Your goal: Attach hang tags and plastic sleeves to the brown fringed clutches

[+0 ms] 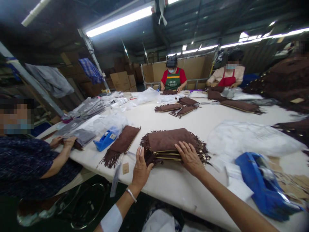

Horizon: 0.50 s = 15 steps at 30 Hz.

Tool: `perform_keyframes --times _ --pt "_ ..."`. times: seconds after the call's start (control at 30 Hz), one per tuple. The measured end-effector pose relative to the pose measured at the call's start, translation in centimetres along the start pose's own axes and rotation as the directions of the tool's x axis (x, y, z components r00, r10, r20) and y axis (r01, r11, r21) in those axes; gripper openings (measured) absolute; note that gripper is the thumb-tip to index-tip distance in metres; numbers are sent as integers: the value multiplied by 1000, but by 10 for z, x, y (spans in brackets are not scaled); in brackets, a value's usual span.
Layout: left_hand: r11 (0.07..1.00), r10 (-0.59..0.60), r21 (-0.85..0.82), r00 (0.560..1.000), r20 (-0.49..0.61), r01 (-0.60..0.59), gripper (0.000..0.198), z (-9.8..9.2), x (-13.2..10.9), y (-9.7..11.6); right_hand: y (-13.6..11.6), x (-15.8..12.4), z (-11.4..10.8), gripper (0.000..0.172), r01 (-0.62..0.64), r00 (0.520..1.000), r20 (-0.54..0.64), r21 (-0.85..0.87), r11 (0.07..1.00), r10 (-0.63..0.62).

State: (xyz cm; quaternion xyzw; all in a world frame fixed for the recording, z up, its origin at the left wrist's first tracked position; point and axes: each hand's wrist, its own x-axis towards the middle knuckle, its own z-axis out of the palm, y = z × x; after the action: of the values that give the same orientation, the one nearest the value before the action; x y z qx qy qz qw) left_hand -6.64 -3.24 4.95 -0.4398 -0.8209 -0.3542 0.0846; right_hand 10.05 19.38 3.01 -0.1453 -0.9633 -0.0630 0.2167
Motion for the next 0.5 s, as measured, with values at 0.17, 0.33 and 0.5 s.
perform_keyframes --times 0.17,0.33,0.5 --pt "980 32 197 997 -73 -17 18 -15 -14 8 -1 3 -8 80 -6 1000 -10 7 1000 6" --pt "985 -172 -1 982 79 173 26 -24 -15 20 -24 -5 -31 62 -146 982 -72 288 946 174" --pt "942 -259 -154 938 231 298 28 -17 -21 39 -87 -3 -35 41 -411 889 304 860 304 342"
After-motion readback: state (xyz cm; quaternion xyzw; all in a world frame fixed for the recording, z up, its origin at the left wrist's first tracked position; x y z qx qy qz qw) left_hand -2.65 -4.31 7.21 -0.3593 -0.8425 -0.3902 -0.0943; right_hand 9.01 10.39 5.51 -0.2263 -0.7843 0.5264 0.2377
